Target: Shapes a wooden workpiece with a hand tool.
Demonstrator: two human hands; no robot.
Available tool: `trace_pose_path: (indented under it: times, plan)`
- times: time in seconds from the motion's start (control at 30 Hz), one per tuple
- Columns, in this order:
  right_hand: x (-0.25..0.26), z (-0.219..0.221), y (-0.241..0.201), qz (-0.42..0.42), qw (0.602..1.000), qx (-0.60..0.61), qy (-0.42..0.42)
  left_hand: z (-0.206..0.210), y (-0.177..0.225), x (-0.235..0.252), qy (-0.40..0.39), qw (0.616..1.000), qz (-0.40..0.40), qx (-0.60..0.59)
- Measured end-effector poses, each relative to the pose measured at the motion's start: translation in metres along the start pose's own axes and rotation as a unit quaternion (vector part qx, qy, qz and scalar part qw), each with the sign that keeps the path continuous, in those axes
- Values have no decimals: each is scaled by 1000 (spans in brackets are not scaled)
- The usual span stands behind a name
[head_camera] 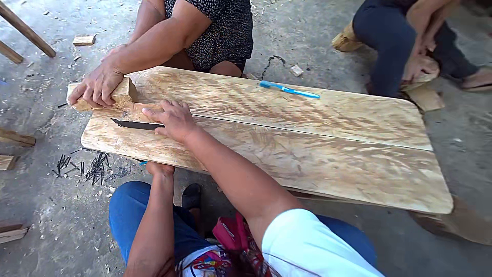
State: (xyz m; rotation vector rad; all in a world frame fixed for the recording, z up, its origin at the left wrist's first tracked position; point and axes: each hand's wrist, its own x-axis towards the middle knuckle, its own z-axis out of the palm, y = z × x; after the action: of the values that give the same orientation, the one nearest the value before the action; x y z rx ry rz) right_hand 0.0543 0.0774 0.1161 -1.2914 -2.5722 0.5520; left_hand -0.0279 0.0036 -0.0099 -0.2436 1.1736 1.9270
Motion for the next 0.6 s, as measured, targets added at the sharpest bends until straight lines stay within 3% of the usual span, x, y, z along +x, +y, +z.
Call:
trace_pose_path:
  times: [0.23,0.33,0.43,0.6]
  plan:
    - [-166,-23,100,37,991,-44,124,0,-1,-3,11,1000,-10,-3]
    - [-202,-27,128,23,987,-56,148,7,1,-6,19,999,-21,-16]
    - [-175,-24,122,-28,986,-49,155,7,2,-7,34,999,-23,-17]
    - [-57,6,59,-123,983,-18,138,7,1,-6,37,999,-23,-24]
